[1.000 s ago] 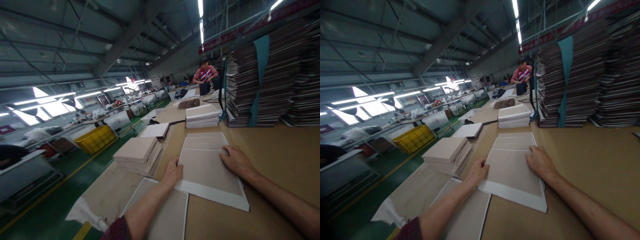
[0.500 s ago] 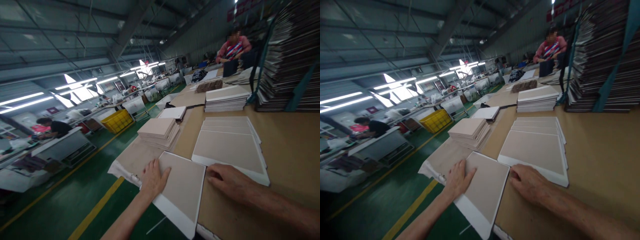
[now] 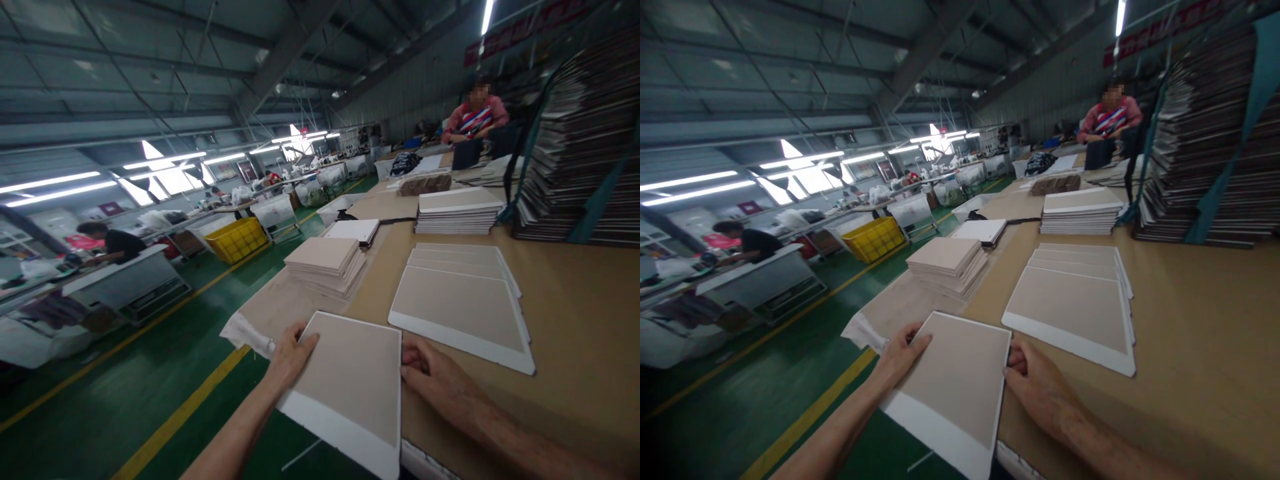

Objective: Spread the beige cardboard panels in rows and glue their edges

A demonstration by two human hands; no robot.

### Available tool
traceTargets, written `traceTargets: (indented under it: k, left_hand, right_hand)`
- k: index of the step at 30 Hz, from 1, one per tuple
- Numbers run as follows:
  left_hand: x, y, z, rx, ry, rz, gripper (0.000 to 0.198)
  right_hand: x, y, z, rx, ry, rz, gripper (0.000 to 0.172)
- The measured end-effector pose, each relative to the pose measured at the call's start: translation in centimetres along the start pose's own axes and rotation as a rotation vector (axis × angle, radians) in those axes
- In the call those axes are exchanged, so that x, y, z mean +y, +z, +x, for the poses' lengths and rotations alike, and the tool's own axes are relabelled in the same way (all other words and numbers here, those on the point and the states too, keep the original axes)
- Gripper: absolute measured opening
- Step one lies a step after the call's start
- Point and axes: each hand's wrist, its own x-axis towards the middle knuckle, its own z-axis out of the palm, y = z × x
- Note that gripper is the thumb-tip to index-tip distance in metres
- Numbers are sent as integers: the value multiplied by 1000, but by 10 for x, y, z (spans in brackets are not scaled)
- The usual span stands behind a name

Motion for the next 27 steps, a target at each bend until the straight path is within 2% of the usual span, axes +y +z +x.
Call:
traceTargets:
  k: [5, 12, 15, 18, 21, 24, 27]
  left_hand:
    - [-13, -9, -12, 0, -44, -148, 55]
    - [-18, -7, -12, 5, -50, -210, 57]
    - [-13, -11, -12, -17, -73, -215, 62]
    - [-8, -17, -12, -29, -135, -211, 66]
    - [-8, -23, -12, 57, -248, -208, 69]
    - [-12, -28, -14, 74, -274, -228, 74]
    - [-18, -30, -21, 47, -306, -237, 92]
  right_hand:
    - [-3, 12, 11, -39, 106, 207, 57]
    - [-21, 20, 16, 56, 128, 383, 41]
    - [-33, 30, 16, -13, 116, 479, 39]
    - [-46, 33, 17, -64, 133, 594, 45]
    - [-55, 12, 18, -15, 130, 662, 49]
    - [-49, -35, 19, 123, 121, 659, 47]
    - [-29, -87, 14, 259, 172, 628, 36]
